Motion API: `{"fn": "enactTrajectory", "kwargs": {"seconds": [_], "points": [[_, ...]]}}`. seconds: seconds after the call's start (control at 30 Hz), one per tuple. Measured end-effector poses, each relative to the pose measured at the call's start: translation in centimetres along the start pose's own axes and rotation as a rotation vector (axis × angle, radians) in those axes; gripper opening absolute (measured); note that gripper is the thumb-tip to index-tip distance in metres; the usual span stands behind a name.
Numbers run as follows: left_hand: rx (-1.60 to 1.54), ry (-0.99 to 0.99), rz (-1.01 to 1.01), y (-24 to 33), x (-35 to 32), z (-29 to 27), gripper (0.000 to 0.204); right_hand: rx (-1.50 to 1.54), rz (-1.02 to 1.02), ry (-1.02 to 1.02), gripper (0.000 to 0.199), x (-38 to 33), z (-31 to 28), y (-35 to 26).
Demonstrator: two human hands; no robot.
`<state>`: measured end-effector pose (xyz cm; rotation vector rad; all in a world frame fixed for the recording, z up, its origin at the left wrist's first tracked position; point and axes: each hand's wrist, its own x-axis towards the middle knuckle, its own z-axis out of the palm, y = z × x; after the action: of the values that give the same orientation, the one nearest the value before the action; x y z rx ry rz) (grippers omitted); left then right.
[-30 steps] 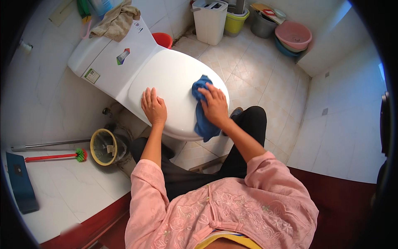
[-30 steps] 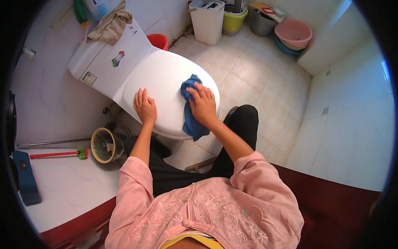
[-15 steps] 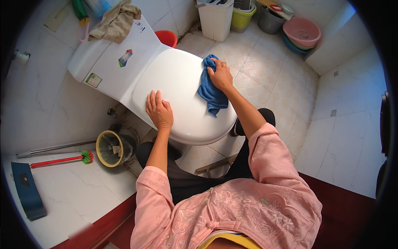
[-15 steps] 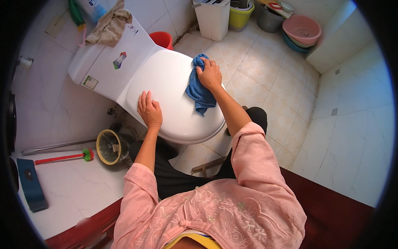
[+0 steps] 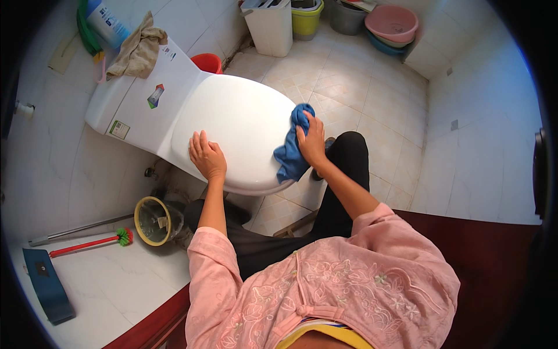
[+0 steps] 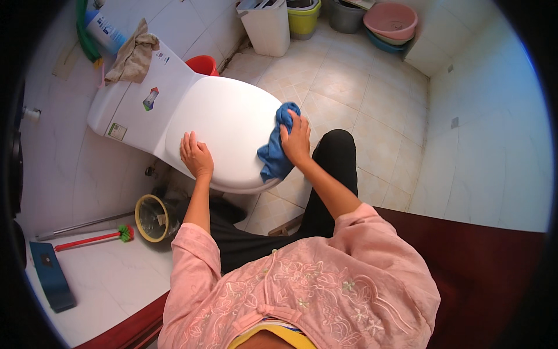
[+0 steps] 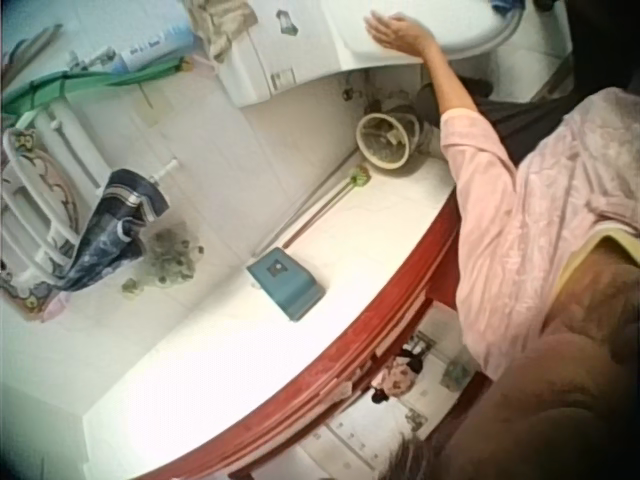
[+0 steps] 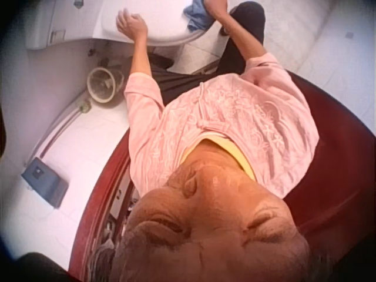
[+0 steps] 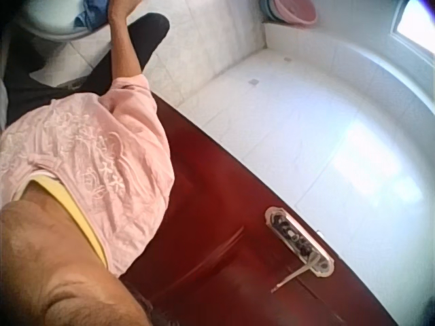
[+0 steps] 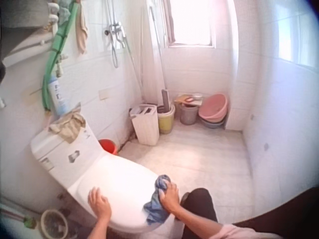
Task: The person wipes the top of a toilet lid with a blue cloth, moving it across the surface and edges, then stands up and places the cloth in a sink.
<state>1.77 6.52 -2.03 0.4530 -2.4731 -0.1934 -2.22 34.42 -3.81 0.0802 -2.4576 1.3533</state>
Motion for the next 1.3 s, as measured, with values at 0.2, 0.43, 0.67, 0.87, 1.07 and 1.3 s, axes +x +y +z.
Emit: {"fn": "enactTrajectory", "kwargs": {"seconds": [0.2,0.43,0.67,0.87,1.07,1.3], "points": [[0.012,-0.025,0.004,0.1,0.1,0.2,0.038,-0.085,-0.013,-0.015,0.058,-7.9,-1.9,-1.3],[0.027,-0.049,-0.006,0.1,0.0,-0.1,0.04,-0.269,-0.331,-0.105,0.05,-0.7,-1.8,-2.9],[0.015,-0.02,0.01,0.3,0.1,0.2,0.039,-0.286,-0.238,-0.231,0.043,9.5,5.5,-2.6],[0.028,-0.017,-0.013,0.7,0.3,-0.6,0.041,-0.349,-0.234,-0.267,0.043,12.7,11.3,-5.5],[0.026,-0.045,-0.025,0.9,0.5,-1.3,0.041,-0.392,-0.348,-0.347,0.041,13.9,16.1,-9.3],[0.002,-0.08,-0.041,1.2,0.6,-1.5,0.041,-0.359,-0.549,-0.387,0.038,14.7,22.4,-12.7]]}}
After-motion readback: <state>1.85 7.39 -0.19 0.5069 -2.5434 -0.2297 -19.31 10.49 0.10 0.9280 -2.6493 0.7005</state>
